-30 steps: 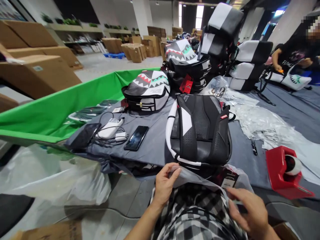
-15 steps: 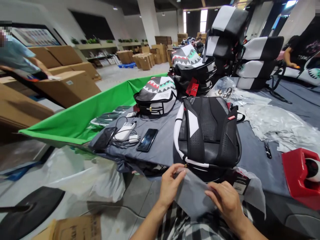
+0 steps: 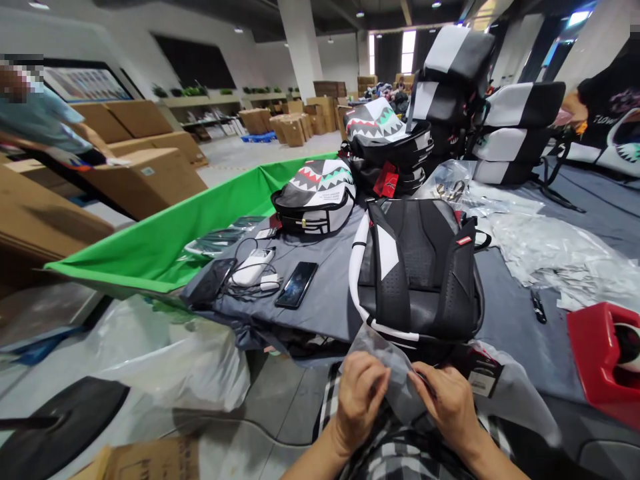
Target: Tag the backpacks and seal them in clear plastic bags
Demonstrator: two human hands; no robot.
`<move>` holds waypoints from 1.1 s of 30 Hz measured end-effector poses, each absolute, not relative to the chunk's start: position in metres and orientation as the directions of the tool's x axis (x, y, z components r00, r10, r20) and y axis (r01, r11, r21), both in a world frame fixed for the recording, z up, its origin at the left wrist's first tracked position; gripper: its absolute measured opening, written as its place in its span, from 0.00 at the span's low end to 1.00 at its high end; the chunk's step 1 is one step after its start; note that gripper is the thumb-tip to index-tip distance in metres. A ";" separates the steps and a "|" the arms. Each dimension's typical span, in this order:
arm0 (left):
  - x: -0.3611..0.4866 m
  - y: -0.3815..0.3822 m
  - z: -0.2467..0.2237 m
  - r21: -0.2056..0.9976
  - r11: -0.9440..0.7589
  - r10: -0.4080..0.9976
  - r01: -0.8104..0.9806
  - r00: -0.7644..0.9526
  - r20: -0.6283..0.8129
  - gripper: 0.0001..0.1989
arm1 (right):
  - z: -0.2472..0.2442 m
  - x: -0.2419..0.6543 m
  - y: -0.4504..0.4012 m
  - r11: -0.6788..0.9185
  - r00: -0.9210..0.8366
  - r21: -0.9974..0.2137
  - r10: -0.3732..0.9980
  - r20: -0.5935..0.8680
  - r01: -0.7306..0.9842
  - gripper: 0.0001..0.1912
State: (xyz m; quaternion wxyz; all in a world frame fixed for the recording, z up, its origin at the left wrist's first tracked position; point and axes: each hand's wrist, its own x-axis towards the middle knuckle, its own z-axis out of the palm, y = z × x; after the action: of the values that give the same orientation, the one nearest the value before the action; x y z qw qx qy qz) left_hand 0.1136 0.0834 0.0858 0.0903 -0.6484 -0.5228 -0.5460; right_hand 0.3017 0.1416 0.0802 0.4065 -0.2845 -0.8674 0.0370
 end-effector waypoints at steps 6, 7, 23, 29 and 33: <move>0.107 0.114 0.082 0.136 -0.575 0.564 0.807 0.270 0.781 0.11 | 0.081 0.299 0.142 0.845 -0.504 -0.281 0.504 0.702 0.454 0.07; 0.103 0.119 0.081 0.100 -0.592 0.556 0.800 0.316 0.769 0.13 | 0.082 0.300 0.142 0.845 -0.508 -0.280 0.505 0.698 0.455 0.07; 0.071 0.124 0.064 -0.031 -0.745 0.435 0.666 0.521 0.735 0.14 | 0.077 0.372 0.140 0.355 -0.169 -0.825 0.935 0.312 0.439 0.15; 0.072 0.116 0.066 -0.044 -0.723 0.506 0.690 0.571 0.646 0.23 | 0.076 0.351 0.172 0.441 -0.042 -0.796 0.883 0.467 0.415 0.22; 0.074 0.112 0.063 0.003 -0.658 0.605 0.753 0.527 0.597 0.21 | 0.067 0.345 0.182 0.511 -0.050 -0.719 0.829 0.557 0.470 0.25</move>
State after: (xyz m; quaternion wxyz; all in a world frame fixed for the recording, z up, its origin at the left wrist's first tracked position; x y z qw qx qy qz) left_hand 0.0741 0.1125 0.0631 0.1285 -0.8642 -0.3928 -0.2869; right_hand 0.3452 0.1823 0.0675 0.5113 -0.4621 -0.7030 0.1756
